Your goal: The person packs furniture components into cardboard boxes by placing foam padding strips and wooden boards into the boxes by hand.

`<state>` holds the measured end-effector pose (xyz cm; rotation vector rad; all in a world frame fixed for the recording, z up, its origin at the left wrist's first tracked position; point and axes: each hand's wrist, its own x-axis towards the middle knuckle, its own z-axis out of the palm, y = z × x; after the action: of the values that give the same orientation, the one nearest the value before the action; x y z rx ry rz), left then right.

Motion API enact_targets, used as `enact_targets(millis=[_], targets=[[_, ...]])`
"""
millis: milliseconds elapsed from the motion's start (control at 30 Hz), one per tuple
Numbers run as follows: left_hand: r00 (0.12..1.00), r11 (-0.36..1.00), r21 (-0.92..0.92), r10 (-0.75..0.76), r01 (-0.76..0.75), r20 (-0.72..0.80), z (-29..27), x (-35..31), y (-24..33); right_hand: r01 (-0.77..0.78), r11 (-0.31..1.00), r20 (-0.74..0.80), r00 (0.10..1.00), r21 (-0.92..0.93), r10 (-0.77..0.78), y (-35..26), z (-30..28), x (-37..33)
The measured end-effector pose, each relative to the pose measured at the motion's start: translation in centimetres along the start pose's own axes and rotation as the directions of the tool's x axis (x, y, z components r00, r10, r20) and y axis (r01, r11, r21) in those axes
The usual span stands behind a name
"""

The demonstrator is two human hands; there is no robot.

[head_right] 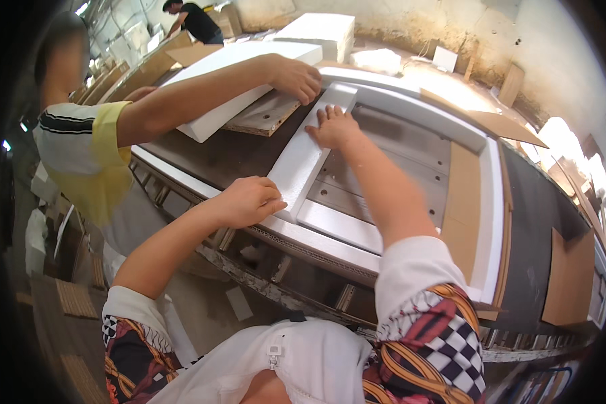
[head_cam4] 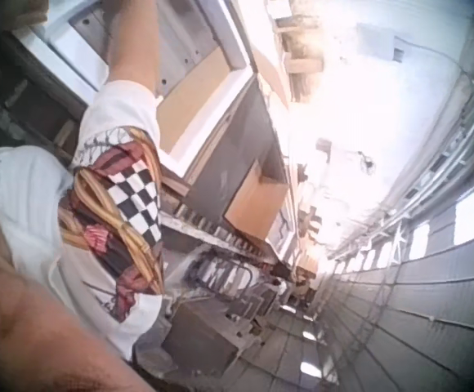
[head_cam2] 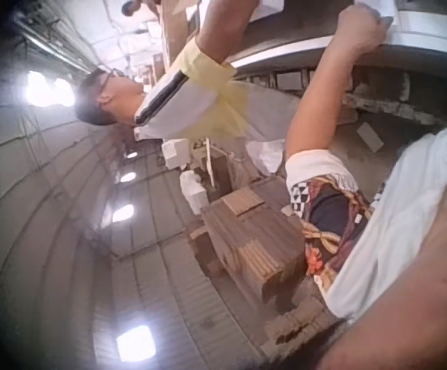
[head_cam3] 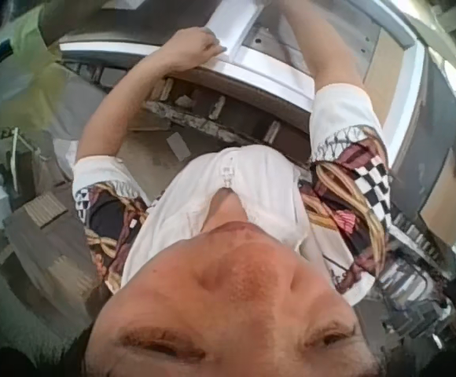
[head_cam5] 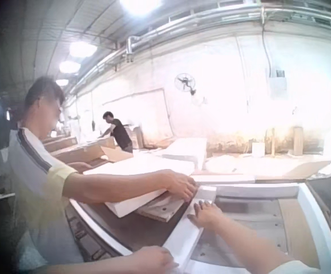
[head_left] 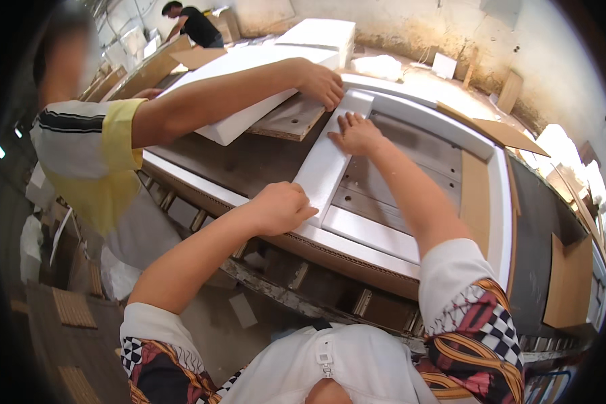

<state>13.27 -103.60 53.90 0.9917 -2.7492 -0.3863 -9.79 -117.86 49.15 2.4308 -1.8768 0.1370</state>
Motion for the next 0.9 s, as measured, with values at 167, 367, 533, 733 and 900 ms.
enact_targets(millis=[167, 367, 533, 733, 900], targets=[[0.921, 0.933, -0.070, -0.360, 0.353, -0.149, -0.6, 1.0, -0.5, 0.097, 0.973, 0.298, 0.941, 0.210, -0.158, -0.5, -3.8, -3.1], [0.881, 0.984, -0.088, 0.097, -0.154, -0.462, -0.4, 0.7, -7.3, 0.123, 0.831, -0.412, 0.901, 0.542, 0.135, -1.0, -12.3, -26.4], [0.913, 0.968, -0.203, 0.056, -0.149, -0.404, -0.3, 2.3, -5.3, -0.424, 0.136, -0.308, -0.369, 0.895, 0.877, -8.0, 0.1, -58.6], [0.886, 0.705, -0.602, 0.082, -0.375, -0.455, 5.2, -0.5, 8.4, -0.577, -0.813, 0.286, -0.768, 0.081, 0.574, -47.7, 18.5, -78.9], [0.636, 0.375, -0.577, 0.687, -0.725, -0.352, 11.6, -6.1, 21.6, -0.303, -0.946, 0.367, -0.872, 0.116, 0.325, -59.3, 21.8, -82.6]])
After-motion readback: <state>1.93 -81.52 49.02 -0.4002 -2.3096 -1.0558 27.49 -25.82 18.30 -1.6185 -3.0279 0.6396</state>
